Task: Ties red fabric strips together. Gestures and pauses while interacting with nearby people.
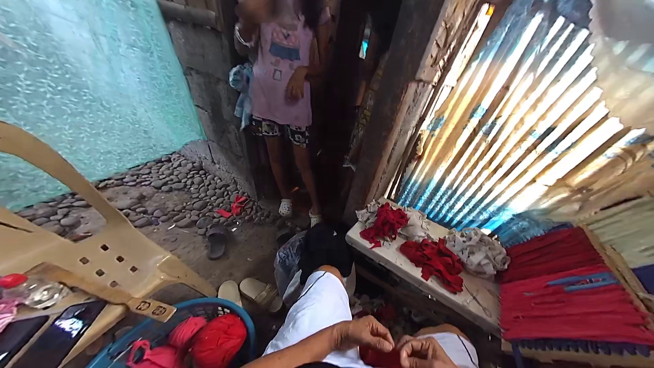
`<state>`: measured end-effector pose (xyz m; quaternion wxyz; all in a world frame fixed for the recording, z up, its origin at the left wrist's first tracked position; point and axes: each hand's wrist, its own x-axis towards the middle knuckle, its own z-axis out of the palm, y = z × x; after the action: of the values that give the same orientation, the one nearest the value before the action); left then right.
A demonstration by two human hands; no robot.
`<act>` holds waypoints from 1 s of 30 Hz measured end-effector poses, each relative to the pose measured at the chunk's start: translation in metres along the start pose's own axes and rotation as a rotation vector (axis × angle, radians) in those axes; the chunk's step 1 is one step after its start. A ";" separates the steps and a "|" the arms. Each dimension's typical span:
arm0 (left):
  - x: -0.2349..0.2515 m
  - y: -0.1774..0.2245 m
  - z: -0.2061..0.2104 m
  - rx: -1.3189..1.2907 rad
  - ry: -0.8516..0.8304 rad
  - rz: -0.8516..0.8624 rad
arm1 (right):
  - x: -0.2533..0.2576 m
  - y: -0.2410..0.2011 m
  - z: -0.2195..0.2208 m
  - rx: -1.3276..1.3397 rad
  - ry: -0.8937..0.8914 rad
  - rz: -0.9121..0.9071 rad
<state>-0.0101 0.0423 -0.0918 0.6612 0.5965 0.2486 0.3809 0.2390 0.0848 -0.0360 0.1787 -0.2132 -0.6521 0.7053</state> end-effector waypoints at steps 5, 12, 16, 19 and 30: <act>-0.001 0.004 0.005 -0.037 0.000 0.014 | 0.002 0.001 0.006 0.101 0.045 0.064; 0.000 0.017 0.008 -0.068 0.188 0.012 | 0.004 -0.004 0.011 0.129 0.166 0.056; -0.001 0.028 0.013 -0.238 0.384 -0.092 | 0.000 -0.008 0.009 0.135 0.344 0.063; -0.002 0.031 0.015 -0.287 0.469 -0.080 | -0.003 -0.010 0.012 0.187 0.414 0.042; 0.001 0.040 0.019 -0.400 0.600 -0.142 | -0.004 -0.017 0.019 0.264 0.521 -0.012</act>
<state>-0.0030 0.0319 -0.0499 0.6872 0.2986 0.3927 0.5332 0.2318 0.0678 -0.0174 0.3707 -0.3580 -0.4879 0.7045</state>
